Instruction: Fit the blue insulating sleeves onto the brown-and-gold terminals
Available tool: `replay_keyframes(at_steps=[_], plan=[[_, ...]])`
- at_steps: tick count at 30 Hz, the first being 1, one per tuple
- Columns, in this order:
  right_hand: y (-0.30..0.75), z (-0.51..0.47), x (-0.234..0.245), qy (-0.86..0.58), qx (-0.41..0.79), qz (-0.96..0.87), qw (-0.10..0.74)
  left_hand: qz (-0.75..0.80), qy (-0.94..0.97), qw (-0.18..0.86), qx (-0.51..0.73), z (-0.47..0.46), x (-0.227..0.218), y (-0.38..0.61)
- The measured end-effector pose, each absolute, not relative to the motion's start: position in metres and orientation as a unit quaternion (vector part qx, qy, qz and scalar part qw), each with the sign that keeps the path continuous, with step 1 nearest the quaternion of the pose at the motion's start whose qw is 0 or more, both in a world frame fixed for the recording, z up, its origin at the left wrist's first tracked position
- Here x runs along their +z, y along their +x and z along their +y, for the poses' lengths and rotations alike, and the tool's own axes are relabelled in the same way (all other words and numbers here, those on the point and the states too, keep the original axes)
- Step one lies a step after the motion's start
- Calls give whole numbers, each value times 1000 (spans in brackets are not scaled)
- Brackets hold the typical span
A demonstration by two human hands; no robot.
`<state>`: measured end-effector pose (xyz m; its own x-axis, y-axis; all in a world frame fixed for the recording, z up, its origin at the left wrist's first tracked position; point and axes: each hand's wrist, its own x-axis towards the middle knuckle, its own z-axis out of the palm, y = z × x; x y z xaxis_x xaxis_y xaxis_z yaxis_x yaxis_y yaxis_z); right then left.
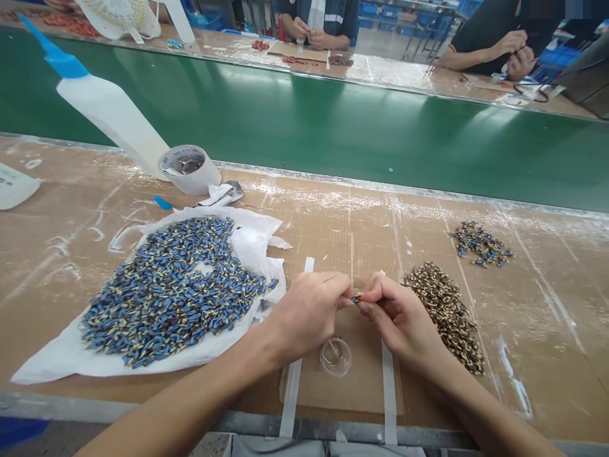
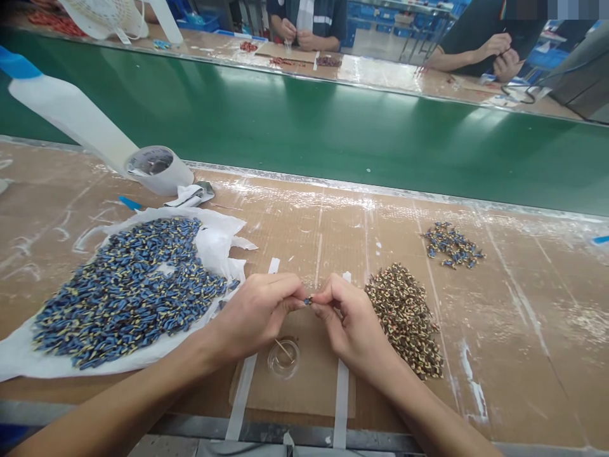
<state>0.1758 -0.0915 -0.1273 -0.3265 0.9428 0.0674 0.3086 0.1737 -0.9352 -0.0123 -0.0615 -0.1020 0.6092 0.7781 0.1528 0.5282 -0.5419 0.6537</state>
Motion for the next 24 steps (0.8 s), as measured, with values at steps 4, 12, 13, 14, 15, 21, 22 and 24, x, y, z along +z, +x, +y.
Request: replay_keyframes(at_steps=[4, 12, 13, 14, 15, 21, 22, 24], plan=[[177, -90, -124, -459, 451, -674, 364, 384, 843, 296, 235, -61, -101, -11], [180, -84, -110, -457, 464, -634, 418, 338, 847, 281, 298, -54, -97, -17], [180, -84, -110, -460, 462, -632, 419, 332, 854, 279, 288, -53, -98, -17], [181, -84, -111, -463, 459, -631, 421, 330, 860, 275, 275, -52, -100, -18], [181, -84, -112, -466, 453, -630, 425, 330, 866, 269, 261, -51, -101, -18], [181, -85, -113, -472, 466, -612, 430, 338, 892, 223, 199, -53, -104, -14], [181, -85, -113, -474, 482, -599, 429, 339, 894, 219, 195, -53, -104, -13], [181, -85, -113, -477, 517, -567, 429, 336, 895, 221, 195, -54, -104, -13]])
